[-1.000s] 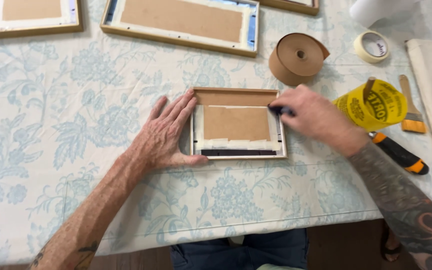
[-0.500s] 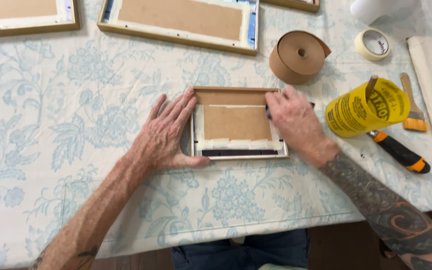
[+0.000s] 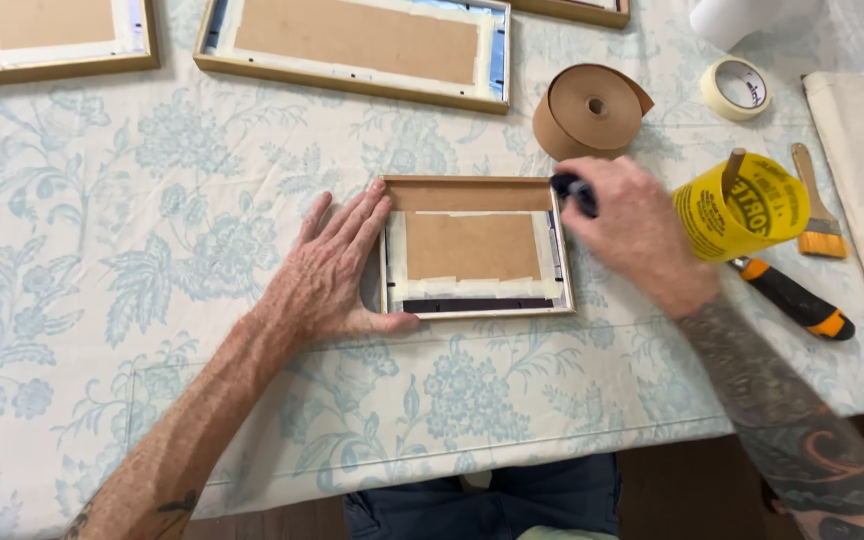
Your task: Sealing the back of a wooden picture frame using gummed paper tape, a brush, and a utility knife.
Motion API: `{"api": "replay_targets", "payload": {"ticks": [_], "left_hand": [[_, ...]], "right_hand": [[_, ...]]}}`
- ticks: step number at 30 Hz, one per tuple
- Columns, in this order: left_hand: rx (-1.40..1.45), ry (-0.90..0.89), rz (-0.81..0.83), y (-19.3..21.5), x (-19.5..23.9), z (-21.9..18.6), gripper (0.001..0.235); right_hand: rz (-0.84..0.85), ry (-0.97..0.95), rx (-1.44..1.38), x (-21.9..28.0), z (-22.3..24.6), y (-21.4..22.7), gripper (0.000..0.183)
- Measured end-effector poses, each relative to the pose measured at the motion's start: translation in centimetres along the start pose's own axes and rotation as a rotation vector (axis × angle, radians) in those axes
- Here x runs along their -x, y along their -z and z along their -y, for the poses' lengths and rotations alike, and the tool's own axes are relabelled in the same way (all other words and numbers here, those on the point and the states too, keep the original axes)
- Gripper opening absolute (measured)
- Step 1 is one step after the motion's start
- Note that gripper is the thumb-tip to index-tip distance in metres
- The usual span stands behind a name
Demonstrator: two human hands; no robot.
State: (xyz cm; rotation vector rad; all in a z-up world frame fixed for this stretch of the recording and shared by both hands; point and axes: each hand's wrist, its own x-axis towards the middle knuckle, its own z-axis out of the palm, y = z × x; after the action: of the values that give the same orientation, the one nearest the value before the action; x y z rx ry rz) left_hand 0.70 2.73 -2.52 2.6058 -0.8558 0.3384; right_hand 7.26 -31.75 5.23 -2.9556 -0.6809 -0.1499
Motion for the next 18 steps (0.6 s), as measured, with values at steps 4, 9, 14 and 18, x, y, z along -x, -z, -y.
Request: {"api": "replay_targets", "payload": {"ticks": [4,9,14,18], "left_hand": [[-0.007,0.115,0.058,-0.1,-0.1,-0.4,0.137],[-0.108,0.118,0.035,0.0,-0.2,-0.1,0.135],[-0.092,0.151,0.06,0.3,0.2,-0.9,0.133],[-0.008,0.155,0.035,0.3,0.5,-1.0,0.126]], "right_hand": [[-0.088,0.033,0.234,-0.1,0.2,-5.4,0.041],[-0.039,0.081,0.284,0.5,1.2,-5.3,0.03],[0.129,-0.01,-0.057,0.2,2.8,0.6,0.028],[-0.117,0.153,-0.072,-2.6,2.1,-2.1,0.033]]}}
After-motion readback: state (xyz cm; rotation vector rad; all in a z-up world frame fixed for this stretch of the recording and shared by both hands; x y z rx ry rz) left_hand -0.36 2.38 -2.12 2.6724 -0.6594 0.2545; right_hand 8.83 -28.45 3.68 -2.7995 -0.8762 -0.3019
